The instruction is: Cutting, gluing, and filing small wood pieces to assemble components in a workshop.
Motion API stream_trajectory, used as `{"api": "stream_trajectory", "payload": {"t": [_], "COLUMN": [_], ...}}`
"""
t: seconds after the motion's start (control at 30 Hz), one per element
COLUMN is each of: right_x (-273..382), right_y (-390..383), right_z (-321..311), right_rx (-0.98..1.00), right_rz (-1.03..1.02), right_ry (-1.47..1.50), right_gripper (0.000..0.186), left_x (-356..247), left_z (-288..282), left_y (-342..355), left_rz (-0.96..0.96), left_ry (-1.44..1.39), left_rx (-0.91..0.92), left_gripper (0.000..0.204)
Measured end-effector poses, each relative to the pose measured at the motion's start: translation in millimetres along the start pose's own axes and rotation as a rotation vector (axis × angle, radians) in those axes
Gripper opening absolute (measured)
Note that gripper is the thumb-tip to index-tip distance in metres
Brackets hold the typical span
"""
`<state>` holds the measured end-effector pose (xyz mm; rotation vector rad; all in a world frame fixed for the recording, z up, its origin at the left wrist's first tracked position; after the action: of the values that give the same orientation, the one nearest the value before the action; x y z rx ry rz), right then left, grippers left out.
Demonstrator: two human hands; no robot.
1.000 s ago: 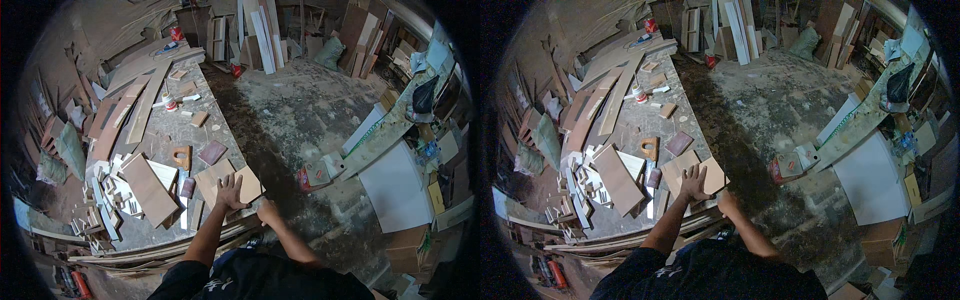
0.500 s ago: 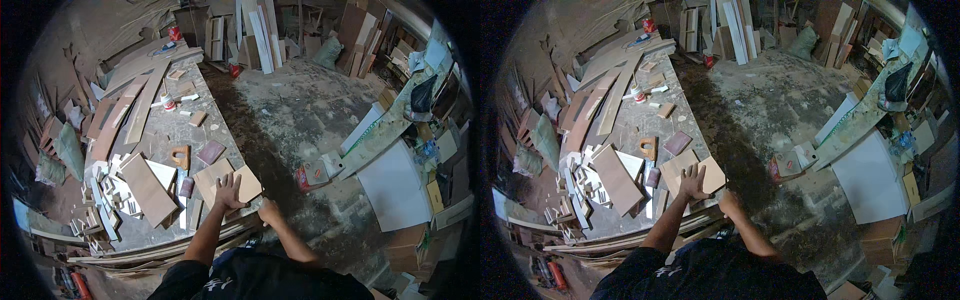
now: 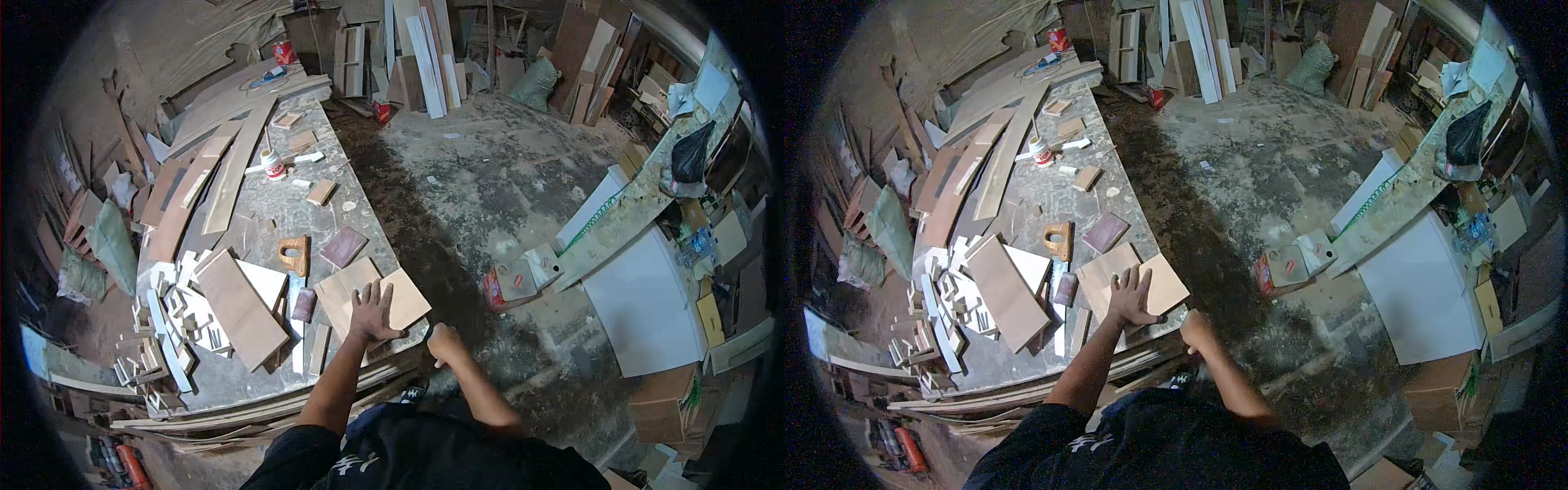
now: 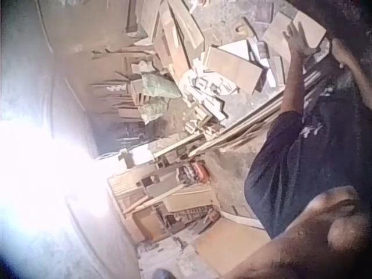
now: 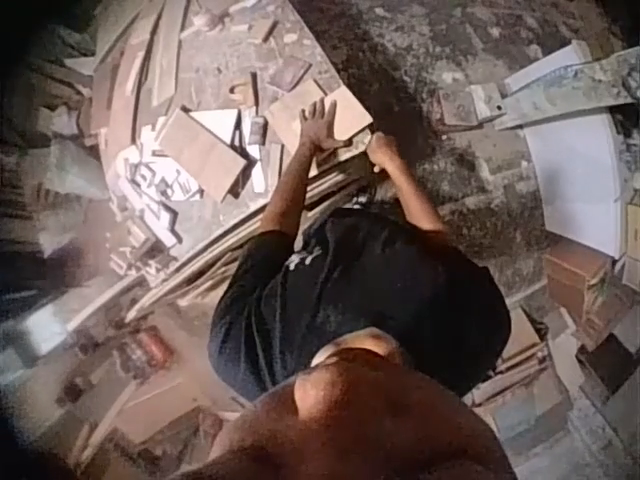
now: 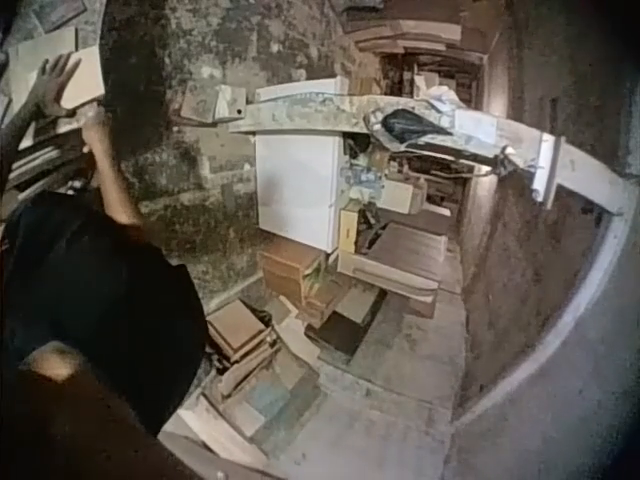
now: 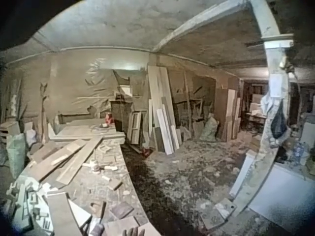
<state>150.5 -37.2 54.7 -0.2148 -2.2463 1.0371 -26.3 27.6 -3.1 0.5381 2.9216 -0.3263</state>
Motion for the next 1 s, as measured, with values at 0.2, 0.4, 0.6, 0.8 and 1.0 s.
{"api": "stream_trajectory", "payload": {"t": [0.2, 0.4, 0.6, 0.8, 1.0], "right_x": [-0.3, -25.7, 2.4, 37.5, 50.5], "right_y": [-17.3, 9.4, 37.6, 58.4, 85.1], "right_z": [9.5, -5.7, -21.8, -33.6, -42.6], "right_rx": [-0.003, -0.264, -0.332, -0.366, -0.25], "right_rz": [-0.014, -0.072, -0.308, -0.397, -0.404], "right_ry": [-0.02, -0.011, -0.182, -0.223, -0.234], "right_gripper": [0.025, 0.034, 0.03, 0.024, 0.026], "left_x": [0.7, -3.7, 2.1, 0.8, -1.0], "left_z": [0.2, -3.1, -1.1, 1.2, -7.7], "left_y": [-3.9, -2.6, -3.7, -2.4, -4.8], "left_rz": [-0.006, -0.006, -0.005, -0.007, 0.009], "left_ry": [-0.025, -0.019, -0.005, 0.005, -0.037], "left_rx": [-0.019, -0.007, -0.021, -0.009, -0.025], "left_gripper": [0.134, 0.133, 0.132, 0.134, 0.128]}}
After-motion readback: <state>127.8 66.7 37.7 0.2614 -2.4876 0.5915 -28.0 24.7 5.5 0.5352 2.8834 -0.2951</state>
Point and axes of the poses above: each hand's wrist, its own y-axis towards the middle knuckle, its own z-axis out of the palm, x = y × z, the point moved 7 cm from there along y, towards the middle knuckle, and after that the axes turned 9 degrees about x, right-handed, at the moved point
